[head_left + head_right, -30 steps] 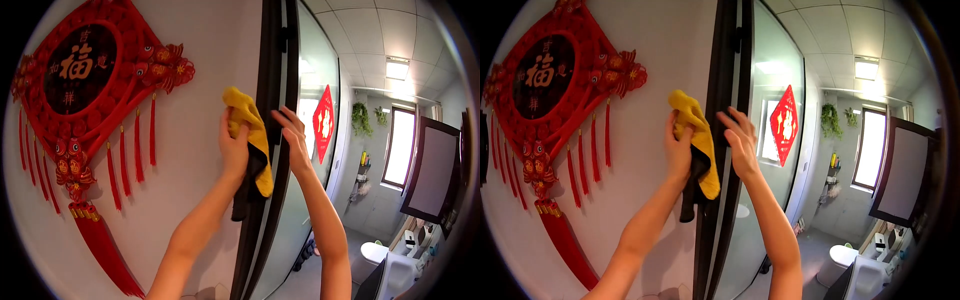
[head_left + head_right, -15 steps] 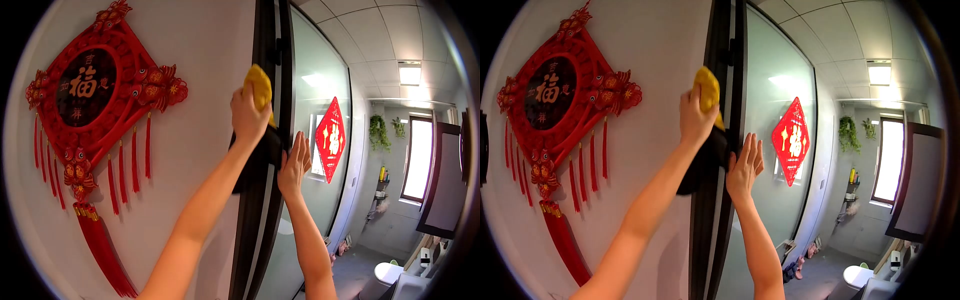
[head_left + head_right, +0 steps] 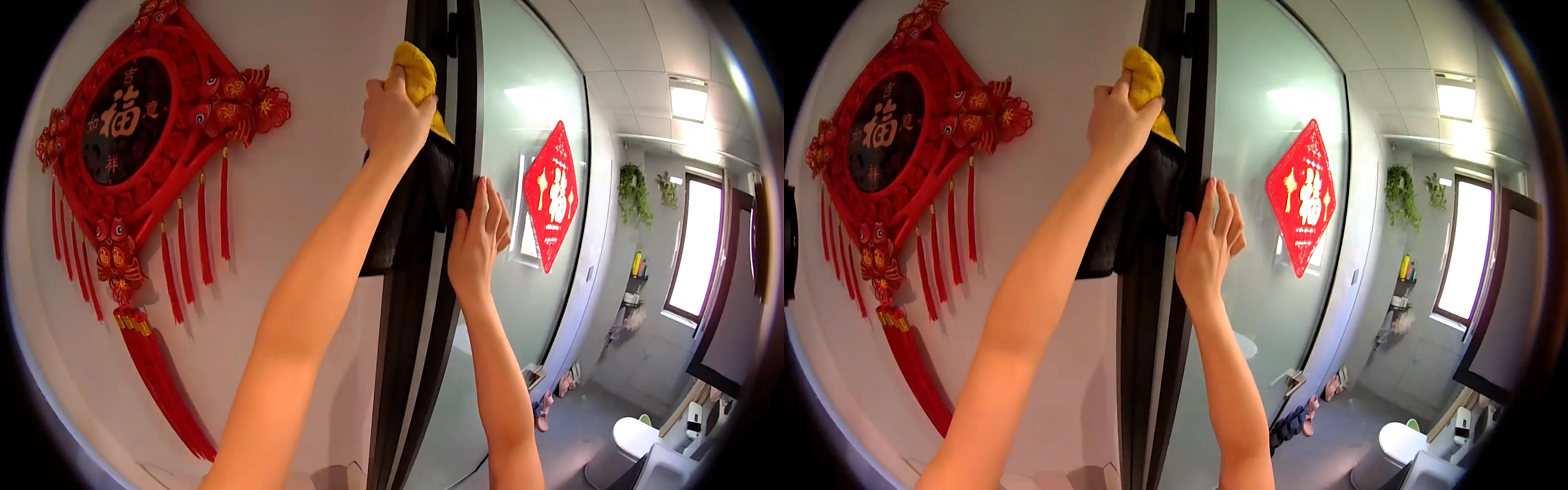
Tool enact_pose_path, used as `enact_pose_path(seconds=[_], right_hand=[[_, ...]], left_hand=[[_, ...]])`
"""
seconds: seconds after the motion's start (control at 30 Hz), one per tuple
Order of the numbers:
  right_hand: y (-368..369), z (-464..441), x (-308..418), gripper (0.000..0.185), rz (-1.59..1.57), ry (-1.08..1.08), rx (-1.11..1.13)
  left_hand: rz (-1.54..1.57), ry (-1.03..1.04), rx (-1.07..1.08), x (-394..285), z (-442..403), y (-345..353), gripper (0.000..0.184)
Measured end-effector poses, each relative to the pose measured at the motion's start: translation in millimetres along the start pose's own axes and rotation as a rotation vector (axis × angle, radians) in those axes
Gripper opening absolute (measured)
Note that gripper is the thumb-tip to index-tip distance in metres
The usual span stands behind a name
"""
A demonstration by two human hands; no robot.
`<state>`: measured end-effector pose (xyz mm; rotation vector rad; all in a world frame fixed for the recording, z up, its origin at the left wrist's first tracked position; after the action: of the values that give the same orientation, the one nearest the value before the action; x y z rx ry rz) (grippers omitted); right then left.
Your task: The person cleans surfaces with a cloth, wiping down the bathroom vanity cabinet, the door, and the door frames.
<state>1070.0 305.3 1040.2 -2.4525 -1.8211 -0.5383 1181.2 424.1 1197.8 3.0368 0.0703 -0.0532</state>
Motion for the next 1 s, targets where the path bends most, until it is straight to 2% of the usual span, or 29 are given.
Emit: enact_pose_path(seconds=[0.13, 0.33, 0.43, 0.53, 0.6, 0.67, 0.8, 0.93, 1.0], right_hand=[[2, 3, -1, 0.054, -0.026, 0.017, -0.01], [-5, 8, -12, 0.05, -0.069, 0.016, -0.084], [-17, 46, -25, 0.049, -0.048, 0.034, -0.061], [-42, 127, -45, 0.05, 0.06, 0.086, 0.037], [-51, 180, -60, 0.051, 0.168, 0.184, 0.176], [-59, 210, -66, 0.053, 0.2, 0.217, 0.247], [-58, 220, -69, 0.056, 0.185, 0.256, 0.347], [-61, 215, -66, 0.058, -0.012, 0.323, 0.425], [-62, 219, -67, 0.061, 0.024, 0.303, 0.449]], left_hand=[[0.159, 0.141, -0.126, 8, 108, -10, 0.066], [0.211, -0.099, 0.09, 15, 331, -27, 0.064], [0.166, -0.068, 0.112, 14, 325, -31, 0.063], [0.192, -0.07, 0.107, 11, 241, -22, 0.061], [0.127, 0.046, -0.006, 9, 199, -14, 0.062], [0.076, 0.063, -0.079, 2, 194, -15, 0.064], [0.078, 0.035, -0.018, 4, 265, -21, 0.071], [0.108, -0.07, 0.206, 19, 413, -32, 0.076], [0.152, -0.147, 0.295, 27, 474, -43, 0.076]])
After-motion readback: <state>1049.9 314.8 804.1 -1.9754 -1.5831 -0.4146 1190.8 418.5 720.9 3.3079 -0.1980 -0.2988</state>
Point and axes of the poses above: each hand's wrist, its own z-axis away from the middle knuckle, its own y-axis out of the palm, x = y × z, the point moved 8 cm from there along -z, towards the middle knuckle, and after that the axes turned 14 degrees about y, right-handed, at the moved point
